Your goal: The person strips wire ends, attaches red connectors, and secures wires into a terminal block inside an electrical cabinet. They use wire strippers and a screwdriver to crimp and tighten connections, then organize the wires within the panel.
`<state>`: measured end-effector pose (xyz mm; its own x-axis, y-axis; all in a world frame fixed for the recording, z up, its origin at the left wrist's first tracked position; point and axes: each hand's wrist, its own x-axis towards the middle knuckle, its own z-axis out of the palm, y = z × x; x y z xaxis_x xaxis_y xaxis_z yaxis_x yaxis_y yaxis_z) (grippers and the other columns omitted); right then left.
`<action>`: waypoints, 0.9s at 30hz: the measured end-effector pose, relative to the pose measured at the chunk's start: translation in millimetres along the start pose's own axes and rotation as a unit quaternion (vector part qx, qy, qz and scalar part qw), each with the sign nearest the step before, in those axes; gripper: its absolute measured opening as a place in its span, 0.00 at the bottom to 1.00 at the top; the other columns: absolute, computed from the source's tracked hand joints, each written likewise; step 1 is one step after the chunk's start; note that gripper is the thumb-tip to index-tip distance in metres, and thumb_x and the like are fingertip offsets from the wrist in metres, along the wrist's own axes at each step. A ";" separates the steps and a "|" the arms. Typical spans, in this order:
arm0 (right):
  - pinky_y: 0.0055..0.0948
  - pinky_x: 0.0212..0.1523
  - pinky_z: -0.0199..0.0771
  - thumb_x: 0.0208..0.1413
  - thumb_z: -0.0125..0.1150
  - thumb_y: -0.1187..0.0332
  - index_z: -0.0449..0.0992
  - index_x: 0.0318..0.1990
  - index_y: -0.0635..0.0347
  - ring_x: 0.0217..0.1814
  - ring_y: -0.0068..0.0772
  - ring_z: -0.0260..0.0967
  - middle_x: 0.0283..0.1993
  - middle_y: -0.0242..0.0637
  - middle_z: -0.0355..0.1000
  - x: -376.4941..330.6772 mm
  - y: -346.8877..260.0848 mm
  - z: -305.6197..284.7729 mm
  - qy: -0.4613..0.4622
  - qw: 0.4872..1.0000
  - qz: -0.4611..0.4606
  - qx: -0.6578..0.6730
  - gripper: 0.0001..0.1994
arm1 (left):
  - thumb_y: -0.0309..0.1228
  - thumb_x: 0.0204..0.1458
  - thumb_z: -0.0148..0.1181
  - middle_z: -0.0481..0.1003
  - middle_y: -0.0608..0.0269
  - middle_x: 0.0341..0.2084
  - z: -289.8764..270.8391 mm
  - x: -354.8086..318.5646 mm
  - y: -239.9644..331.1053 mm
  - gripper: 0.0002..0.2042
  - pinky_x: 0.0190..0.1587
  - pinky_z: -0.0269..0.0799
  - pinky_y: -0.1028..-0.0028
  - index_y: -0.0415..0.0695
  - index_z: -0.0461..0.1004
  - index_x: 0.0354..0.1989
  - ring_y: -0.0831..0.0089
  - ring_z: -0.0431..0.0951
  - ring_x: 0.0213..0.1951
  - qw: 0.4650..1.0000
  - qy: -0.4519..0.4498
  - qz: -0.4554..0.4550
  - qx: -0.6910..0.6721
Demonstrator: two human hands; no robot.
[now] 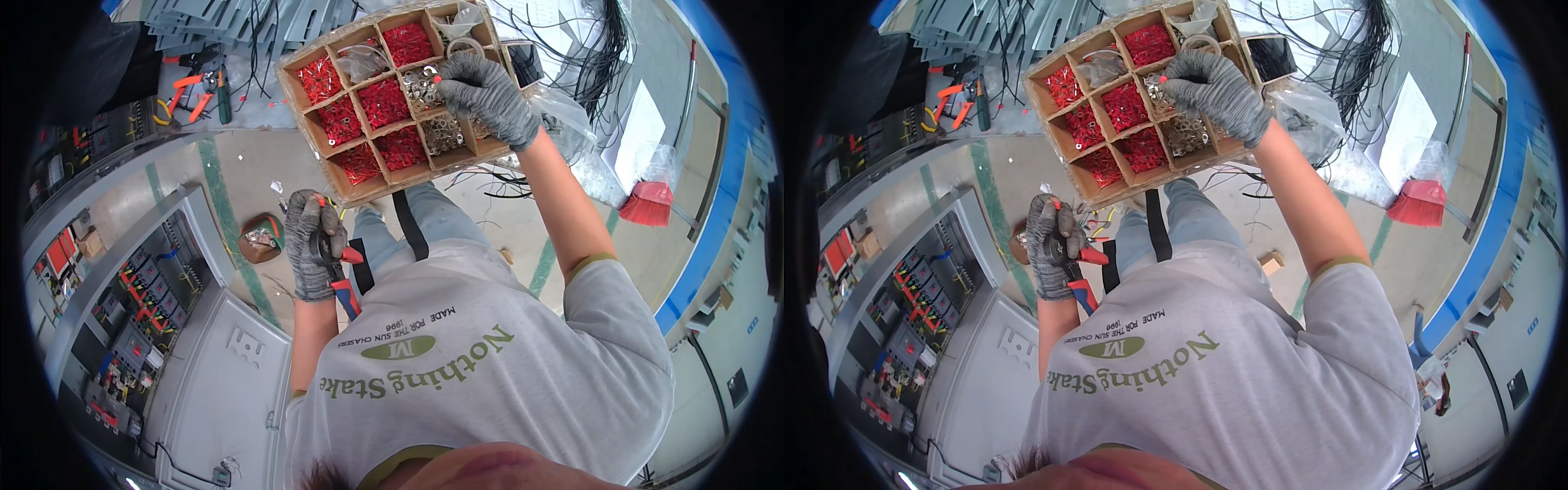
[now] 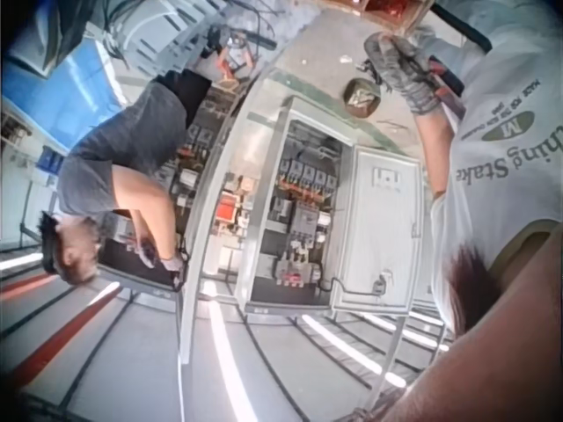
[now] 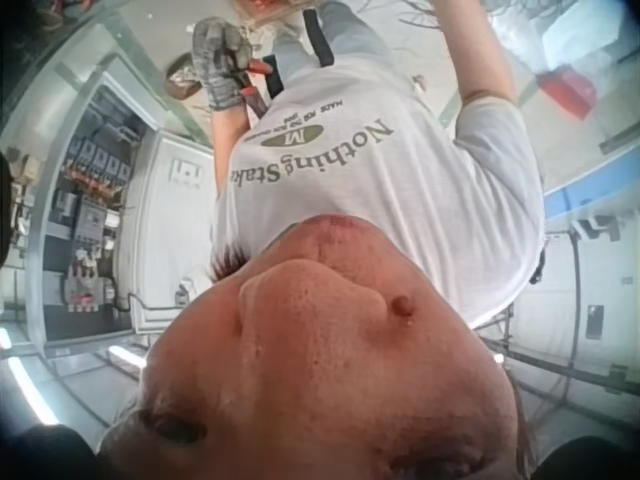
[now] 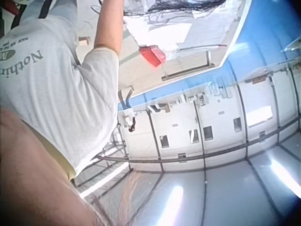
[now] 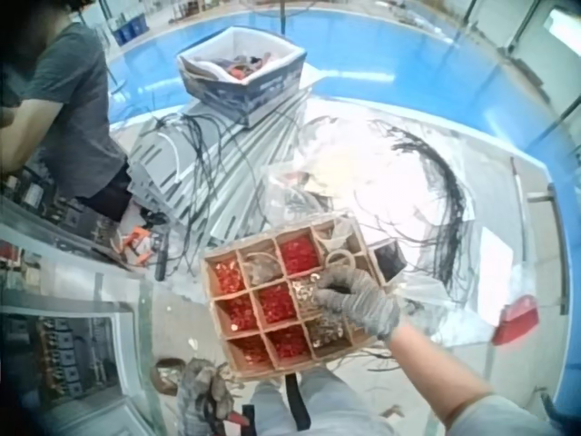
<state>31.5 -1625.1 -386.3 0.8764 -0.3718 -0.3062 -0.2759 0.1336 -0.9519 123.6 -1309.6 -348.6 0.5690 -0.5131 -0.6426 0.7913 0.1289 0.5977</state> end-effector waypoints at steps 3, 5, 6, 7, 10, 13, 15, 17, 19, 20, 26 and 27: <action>0.20 0.33 0.72 0.51 0.65 0.71 0.76 0.37 0.62 0.29 0.17 0.67 0.28 0.29 0.72 -3.6 7.4 3.3 0.052 0.991 -0.101 -0.076 0.08 | 0.31 0.60 0.48 0.65 0.63 0.15 -2.9 -1.6 -0.3 0.06 0.08 0.57 0.78 0.43 0.66 0.39 0.75 0.61 0.07 1.000 0.005 0.002 0.002; 0.20 0.33 0.72 0.51 0.66 0.71 0.76 0.38 0.62 0.29 0.17 0.67 0.28 0.30 0.72 -4.5 4.9 2.5 0.066 0.966 -0.171 -0.185 0.09 | 0.31 0.60 0.48 0.65 0.63 0.16 -7.2 -2.3 -4.0 0.06 0.08 0.57 0.78 0.43 0.66 0.39 0.75 0.61 0.07 1.000 0.007 0.005 -0.004; 0.20 0.33 0.72 0.50 0.66 0.70 0.76 0.38 0.62 0.29 0.17 0.67 0.28 0.31 0.72 -3.4 5.4 2.3 0.067 0.957 -0.196 -0.203 0.09 | 0.31 0.60 0.48 0.65 0.63 0.16 -7.9 -2.3 -4.7 0.06 0.08 0.58 0.78 0.43 0.66 0.39 0.74 0.61 0.07 1.000 0.010 0.004 -0.006; 0.20 0.33 0.72 0.50 0.66 0.70 0.76 0.38 0.62 0.29 0.17 0.67 0.28 0.31 0.72 -2.3 6.6 2.3 0.070 0.948 -0.220 -0.220 0.09 | 0.31 0.60 0.47 0.65 0.63 0.16 -8.8 -2.0 -4.3 0.06 0.08 0.58 0.78 0.43 0.66 0.39 0.74 0.61 0.07 1.000 0.012 0.002 -0.006; 0.22 0.33 0.74 0.50 0.66 0.70 0.76 0.37 0.62 0.30 0.19 0.70 0.29 0.32 0.74 -3.4 4.8 0.1 0.045 0.962 -0.159 -0.217 0.09 | 0.31 0.61 0.47 0.65 0.63 0.16 -9.5 -0.2 -4.9 0.06 0.08 0.57 0.78 0.43 0.65 0.39 0.74 0.60 0.06 1.000 0.000 0.005 -0.008; 0.24 0.36 0.76 0.51 0.65 0.72 0.75 0.40 0.61 0.34 0.23 0.73 0.33 0.34 0.75 -9.9 0.8 -11.7 -0.052 0.998 -0.034 -0.025 0.09 | 0.31 0.61 0.47 0.65 0.63 0.15 -8.8 -1.8 -6.2 0.05 0.08 0.57 0.78 0.43 0.65 0.39 0.75 0.59 0.06 1.000 0.006 0.008 -0.007; 0.25 0.40 0.77 0.53 0.62 0.73 0.74 0.43 0.61 0.37 0.26 0.74 0.36 0.36 0.75 -10.8 -2.6 -15.9 -0.106 0.988 -0.020 0.108 0.10 | 0.31 0.61 0.47 0.65 0.63 0.15 -8.2 -1.6 -6.8 0.05 0.08 0.57 0.78 0.43 0.65 0.39 0.75 0.59 0.06 1.000 0.014 0.007 -0.008; 0.27 0.43 0.78 0.54 0.60 0.75 0.72 0.47 0.60 0.41 0.29 0.75 0.40 0.38 0.75 -14.3 -5.0 -14.8 -0.125 0.970 -0.077 0.195 0.12 | 0.31 0.61 0.47 0.64 0.63 0.15 -8.6 -0.7 -6.7 0.05 0.08 0.57 0.78 0.43 0.65 0.38 0.75 0.59 0.06 1.000 0.017 0.005 -0.005; 0.27 0.46 0.78 0.55 0.56 0.78 0.69 0.51 0.59 0.46 0.31 0.74 0.42 0.39 0.74 -9.7 -12.4 -11.7 -0.124 0.967 -0.064 0.212 0.15 | 0.30 0.60 0.47 0.65 0.63 0.15 -12.8 1.5 -9.5 0.04 0.08 0.57 0.78 0.44 0.65 0.38 0.75 0.59 0.06 1.000 0.018 -0.002 -0.010; 0.27 0.46 0.77 0.55 0.56 0.78 0.69 0.51 0.59 0.46 0.31 0.73 0.42 0.39 0.74 -2.7 -17.1 -11.7 -0.124 0.968 -0.046 0.213 0.15 | 0.30 0.60 0.47 0.65 0.63 0.15 -14.5 2.6 -10.6 0.04 0.07 0.57 0.78 0.44 0.65 0.38 0.76 0.59 0.06 1.000 0.018 -0.005 -0.013; 0.29 0.47 0.74 0.60 0.54 0.68 0.72 0.42 0.63 0.42 0.33 0.74 0.46 0.38 0.71 32.7 -36.6 -27.7 -0.234 0.944 -0.104 0.208 0.08 | 0.30 0.60 0.49 0.65 0.64 0.14 -12.4 7.6 -14.4 0.04 0.07 0.57 0.79 0.44 0.66 0.39 0.76 0.60 0.06 1.000 0.012 -0.015 -0.001; 0.30 0.45 0.75 0.59 0.54 0.68 0.72 0.42 0.64 0.42 0.34 0.74 0.45 0.39 0.71 34.3 -38.1 -30.3 -0.238 0.939 -0.065 0.241 0.09 | 0.30 0.60 0.49 0.65 0.64 0.14 -13.5 8.0 -15.8 0.05 0.07 0.57 0.79 0.44 0.67 0.39 0.76 0.60 0.06 1.000 0.009 -0.016 -0.012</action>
<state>60.1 -1670.8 -361.0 0.9990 0.0228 -0.0380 -0.0442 0.5587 -0.8282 118.6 -1304.3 -369.7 0.5466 -0.5015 -0.6706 0.8146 0.1329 0.5646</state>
